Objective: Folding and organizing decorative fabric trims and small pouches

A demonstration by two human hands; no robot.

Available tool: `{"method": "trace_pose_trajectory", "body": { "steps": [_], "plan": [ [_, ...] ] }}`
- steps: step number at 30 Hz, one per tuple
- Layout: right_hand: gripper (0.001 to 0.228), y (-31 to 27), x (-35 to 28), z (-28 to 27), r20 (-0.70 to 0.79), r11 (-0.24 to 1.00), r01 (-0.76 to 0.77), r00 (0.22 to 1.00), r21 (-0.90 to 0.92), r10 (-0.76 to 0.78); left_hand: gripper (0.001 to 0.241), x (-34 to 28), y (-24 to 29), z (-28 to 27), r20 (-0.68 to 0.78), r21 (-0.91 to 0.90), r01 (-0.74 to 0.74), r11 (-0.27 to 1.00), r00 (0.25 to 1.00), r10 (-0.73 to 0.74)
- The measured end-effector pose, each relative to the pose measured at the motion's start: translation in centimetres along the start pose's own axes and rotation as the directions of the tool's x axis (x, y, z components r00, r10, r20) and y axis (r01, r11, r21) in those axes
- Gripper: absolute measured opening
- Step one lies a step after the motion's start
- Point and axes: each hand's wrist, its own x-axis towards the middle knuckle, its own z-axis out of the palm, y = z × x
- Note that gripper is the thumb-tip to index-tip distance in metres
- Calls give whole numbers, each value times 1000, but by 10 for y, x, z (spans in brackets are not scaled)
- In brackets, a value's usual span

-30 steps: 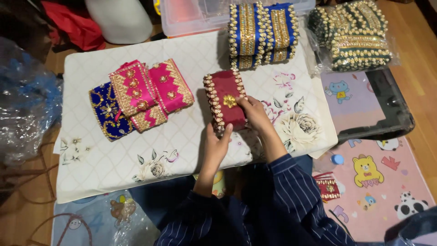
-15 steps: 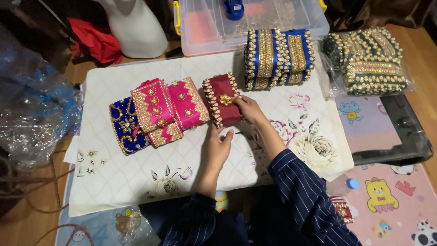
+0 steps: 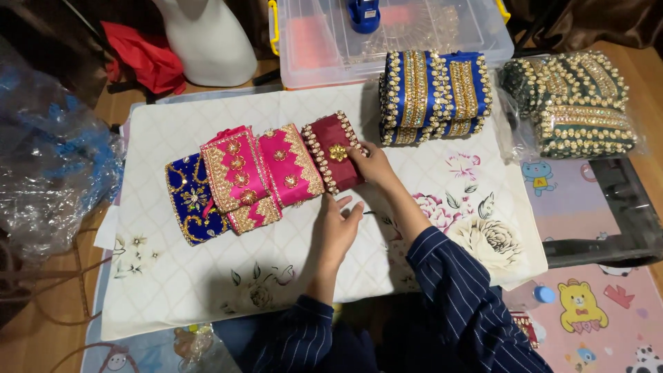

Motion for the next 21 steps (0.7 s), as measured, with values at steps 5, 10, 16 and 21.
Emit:
{"method": "trace_pose_trajectory", "body": {
  "steps": [5,10,16,21],
  "plan": [
    [64,-49,-49,-7,-100,983,148,982,-108,-158,99,-12,13,1,2,-103,-14,995,1000,14],
    [65,-59,-73,-8,-132,953,247,953,-174,-271,101,-23,14,3,2,-180,-12,984,1000,13],
    [67,-41,-128,-18,-206,946,323,924,-32,-322,93,-41,9,8,-40,-281,-82,956,997,73],
    [55,-18,-178,-33,-249,952,268,942,146,-226,73,-39,-32,38,-33,-382,-206,901,977,209]
  ]
}}
